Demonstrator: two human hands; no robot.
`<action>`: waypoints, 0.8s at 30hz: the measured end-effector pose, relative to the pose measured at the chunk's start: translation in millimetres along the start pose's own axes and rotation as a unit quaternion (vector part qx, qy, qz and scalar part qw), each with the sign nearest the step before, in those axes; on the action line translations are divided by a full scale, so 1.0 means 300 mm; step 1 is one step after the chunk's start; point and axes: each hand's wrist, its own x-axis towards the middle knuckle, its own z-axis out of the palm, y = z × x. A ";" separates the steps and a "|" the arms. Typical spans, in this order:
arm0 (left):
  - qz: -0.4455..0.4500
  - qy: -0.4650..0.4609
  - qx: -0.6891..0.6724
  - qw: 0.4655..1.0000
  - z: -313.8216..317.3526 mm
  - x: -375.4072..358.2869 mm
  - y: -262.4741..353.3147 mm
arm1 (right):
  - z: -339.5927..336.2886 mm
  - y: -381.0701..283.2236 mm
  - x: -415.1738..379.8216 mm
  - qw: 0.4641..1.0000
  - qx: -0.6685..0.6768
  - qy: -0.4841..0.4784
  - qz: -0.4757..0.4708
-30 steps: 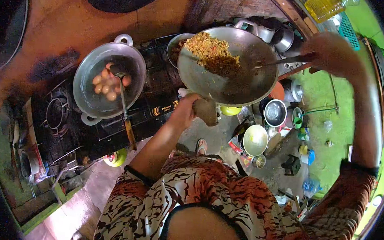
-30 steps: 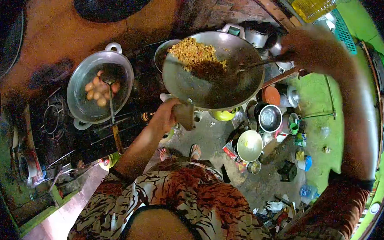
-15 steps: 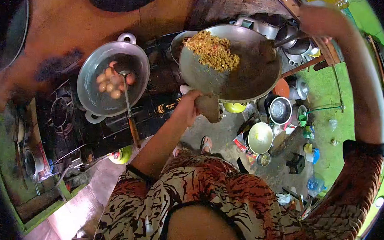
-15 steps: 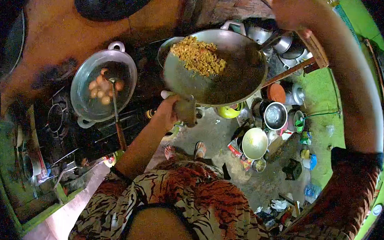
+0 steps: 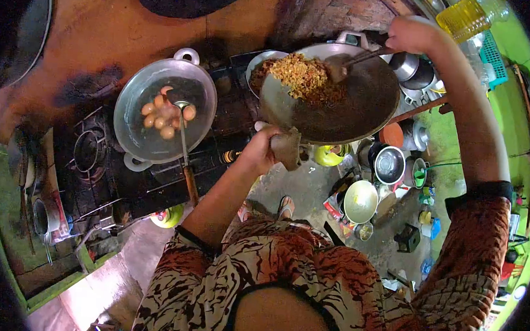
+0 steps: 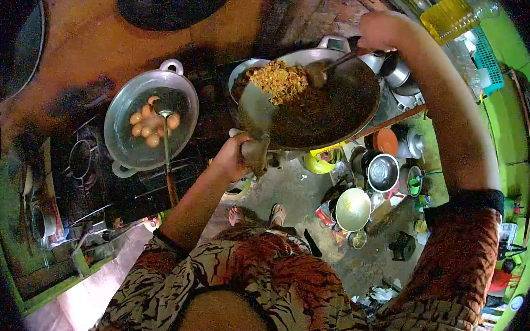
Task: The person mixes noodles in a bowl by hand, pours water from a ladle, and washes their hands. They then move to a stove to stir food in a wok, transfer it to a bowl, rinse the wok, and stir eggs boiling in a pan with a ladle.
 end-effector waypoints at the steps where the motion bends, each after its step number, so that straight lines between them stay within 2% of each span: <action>1: -0.008 -0.008 -0.001 1.000 -0.018 0.019 0.001 | -0.017 0.033 -0.006 1.000 -0.007 -0.012 -0.005; 4: -0.019 -0.028 -0.009 0.999 -0.036 0.042 0.008 | -0.030 0.055 -0.024 1.000 -0.005 -0.006 -0.023; 6: -0.019 -0.048 -0.008 0.999 -0.036 0.053 0.022 | 0.032 0.053 0.006 0.996 -0.031 0.026 -0.080; 7: -0.018 -0.070 -0.025 0.997 -0.036 0.058 0.027 | 0.070 0.038 -0.002 0.995 0.033 0.058 -0.072; 10: -0.031 -0.092 -0.052 0.994 -0.045 0.081 0.025 | 0.163 0.039 0.040 0.991 0.097 0.071 -0.066; 12: -0.045 -0.092 -0.059 0.993 -0.027 0.066 0.031 | 0.184 0.026 0.066 0.992 0.106 0.041 -0.053; 13: -0.051 -0.093 -0.061 0.993 -0.020 0.058 0.036 | 0.231 0.031 0.092 0.987 0.123 0.080 -0.066; 14: -0.057 -0.094 -0.063 0.992 -0.012 0.049 0.041 | 0.232 0.011 0.093 0.980 0.140 0.119 -0.077; 18: -0.068 -0.140 -0.070 0.985 -0.042 0.095 0.039 | 0.163 -0.065 0.098 0.982 0.155 0.100 -0.037; 20: -0.095 -0.128 -0.113 0.981 -0.028 0.091 0.041 | 0.121 -0.104 0.098 0.984 0.111 0.128 -0.048; 24: -0.080 -0.122 -0.077 0.986 -0.011 0.089 0.015 | 0.050 -0.151 0.106 0.990 0.044 0.126 -0.041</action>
